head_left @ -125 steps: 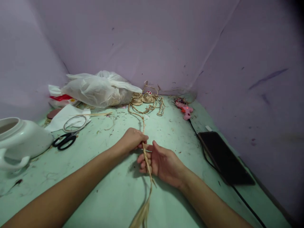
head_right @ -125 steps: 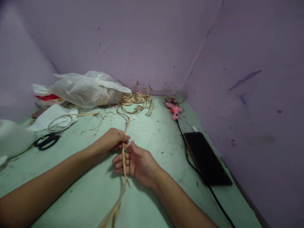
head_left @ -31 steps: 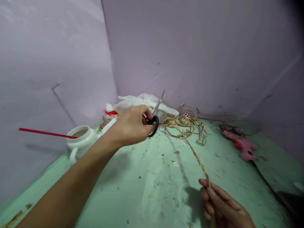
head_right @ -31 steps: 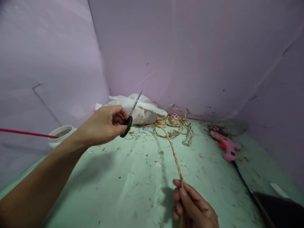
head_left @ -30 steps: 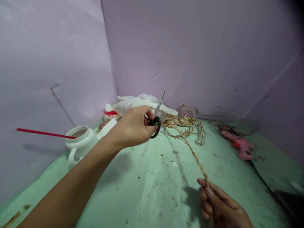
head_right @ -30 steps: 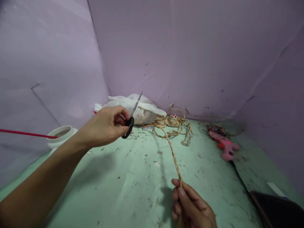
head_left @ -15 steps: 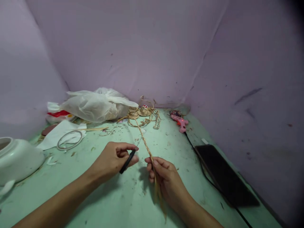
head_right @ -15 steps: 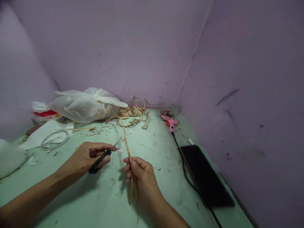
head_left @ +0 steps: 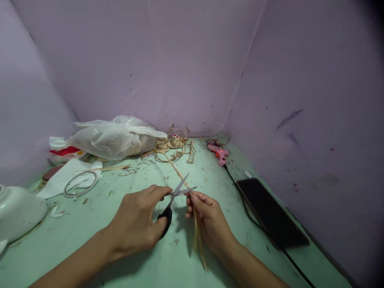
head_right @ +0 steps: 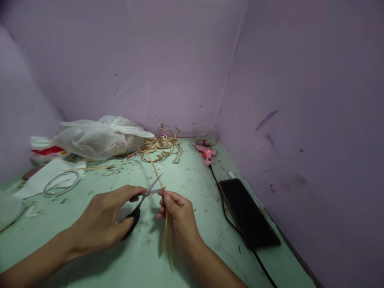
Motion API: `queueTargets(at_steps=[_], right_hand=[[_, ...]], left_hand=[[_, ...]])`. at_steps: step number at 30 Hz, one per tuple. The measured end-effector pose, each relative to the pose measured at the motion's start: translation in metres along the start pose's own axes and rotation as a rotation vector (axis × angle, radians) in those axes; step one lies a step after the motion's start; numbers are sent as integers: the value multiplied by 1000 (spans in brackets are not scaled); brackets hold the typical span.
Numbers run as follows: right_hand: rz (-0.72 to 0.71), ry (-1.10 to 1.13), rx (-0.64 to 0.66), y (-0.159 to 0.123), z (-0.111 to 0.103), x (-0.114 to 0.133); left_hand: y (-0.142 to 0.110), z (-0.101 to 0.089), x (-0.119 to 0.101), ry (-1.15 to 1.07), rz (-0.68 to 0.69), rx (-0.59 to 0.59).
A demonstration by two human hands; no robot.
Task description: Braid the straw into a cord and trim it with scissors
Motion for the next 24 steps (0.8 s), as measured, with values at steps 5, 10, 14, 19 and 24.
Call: queueTargets(at_steps=[5,10,14,19,24], right_hand=[[-53,-54,-57,0,1,3],[-125,-96,-130,-1,-1,3],[-199,-179,-135,0,-5,2],[-147,-145,-150,-2,-1,7],[-33,10,-79,-2,0,7]], left_hand=[[-7,10,-4,284,45,-15],[-7,16,-3,437,-5,-26],[-8,18,-5,435,21,4],[-7,12,-5,388,15,18],[-5,5,-3,414,11,36]])
Point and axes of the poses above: each hand's wrist, its own y-axis towards the middle knuckle, its own z-axis out of the palm, x = y × z, the point moved 2 cm from there along y, towards the middle knuckle, and after that the axes turned 1 degree about y, right-handed, at the moved point
